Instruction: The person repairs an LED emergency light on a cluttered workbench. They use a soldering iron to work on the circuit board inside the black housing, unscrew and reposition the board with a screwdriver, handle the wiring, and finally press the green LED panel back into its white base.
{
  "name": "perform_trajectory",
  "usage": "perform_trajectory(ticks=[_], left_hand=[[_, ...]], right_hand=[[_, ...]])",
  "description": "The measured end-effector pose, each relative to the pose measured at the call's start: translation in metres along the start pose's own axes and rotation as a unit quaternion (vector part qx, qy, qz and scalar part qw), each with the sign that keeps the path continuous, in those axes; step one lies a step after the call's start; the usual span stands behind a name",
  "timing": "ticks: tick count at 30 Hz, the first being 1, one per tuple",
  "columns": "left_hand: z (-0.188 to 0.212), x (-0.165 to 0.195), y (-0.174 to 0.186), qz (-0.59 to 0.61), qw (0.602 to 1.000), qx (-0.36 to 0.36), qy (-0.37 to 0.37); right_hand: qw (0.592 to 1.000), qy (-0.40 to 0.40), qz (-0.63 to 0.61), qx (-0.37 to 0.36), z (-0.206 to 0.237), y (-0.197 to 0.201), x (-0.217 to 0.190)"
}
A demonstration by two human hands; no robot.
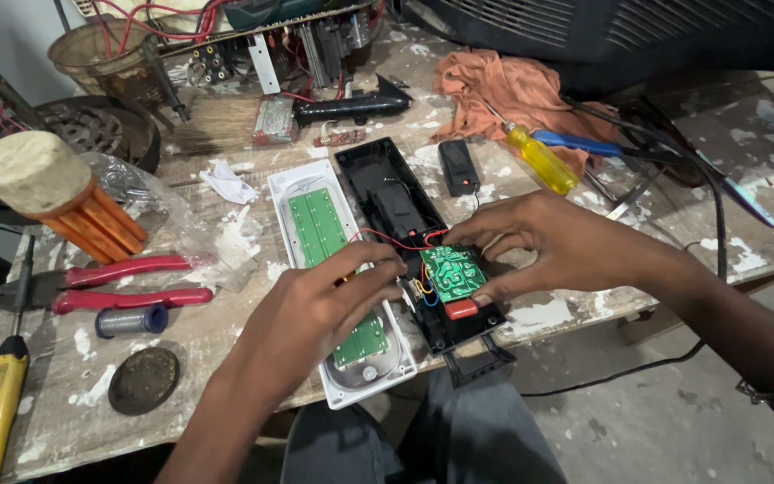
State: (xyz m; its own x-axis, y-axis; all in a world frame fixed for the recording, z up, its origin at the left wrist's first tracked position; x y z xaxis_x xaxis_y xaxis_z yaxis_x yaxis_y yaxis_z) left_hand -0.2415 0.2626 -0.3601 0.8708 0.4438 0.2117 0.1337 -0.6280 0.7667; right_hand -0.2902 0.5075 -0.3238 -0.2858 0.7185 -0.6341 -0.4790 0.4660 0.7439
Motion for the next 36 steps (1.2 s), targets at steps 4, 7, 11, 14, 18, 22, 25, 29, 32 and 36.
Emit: perform_trajectory(ticks=[4, 7, 11, 14, 18, 22, 25, 29, 32, 36], left_hand=[[-0.005, 0.012, 0.002, 0.018, 0.999, 0.027, 0.017], [-0.006, 0.026, 0.006, 0.053, 0.996, 0.018, 0.076], [-0.013, 0.033, 0.007, 0.04, 0.987, -0.005, 0.153], [-0.015, 0.033, 0.007, 0.037, 0.98, -0.019, 0.197], [-0.014, 0.03, 0.005, 0.034, 0.975, -0.026, 0.218], [-0.015, 0.029, 0.002, 0.014, 0.978, -0.016, 0.209], [-0.017, 0.029, 0.004, 0.013, 0.978, -0.01, 0.207], [-0.02, 0.034, 0.01, 0.023, 0.981, 0.018, 0.194], [-0.025, 0.034, 0.016, 0.012, 0.983, 0.042, 0.181], [-0.031, 0.035, 0.02, 0.025, 0.986, 0.073, 0.147]], right_hand=[[1.0, 0.004, -0.01, 0.0, 0.001, -0.001, 0.001], [1.0, 0.013, -0.023, 0.003, 0.002, -0.001, 0.001], [0.999, 0.015, -0.029, 0.002, 0.002, -0.002, 0.001], [1.0, 0.012, -0.019, 0.003, 0.001, -0.002, 0.001], [1.0, 0.009, -0.013, 0.008, 0.002, -0.002, 0.001], [0.999, 0.034, -0.03, 0.005, 0.002, -0.003, -0.001], [0.999, 0.044, -0.018, 0.017, 0.005, -0.003, -0.003], [0.997, 0.06, 0.021, 0.041, 0.01, -0.004, -0.01], [0.996, 0.069, 0.035, 0.054, 0.012, -0.005, -0.013], [0.995, 0.057, 0.054, 0.065, 0.015, -0.005, -0.01]])
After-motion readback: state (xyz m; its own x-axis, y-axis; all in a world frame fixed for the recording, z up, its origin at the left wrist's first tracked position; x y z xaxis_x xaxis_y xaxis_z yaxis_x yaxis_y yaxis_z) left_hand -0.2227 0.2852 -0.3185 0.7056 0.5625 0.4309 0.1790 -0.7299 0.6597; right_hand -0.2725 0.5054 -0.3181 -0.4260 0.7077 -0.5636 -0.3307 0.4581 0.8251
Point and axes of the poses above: each hand's wrist, its own z-axis away from the middle knuckle, its own y-axis out of the back of the hand, x = y × z, the point moved 3 cm from there along -z, towards the middle knuckle, and after that the axes turned 11 degrees about -y, right-handed, at the moved point
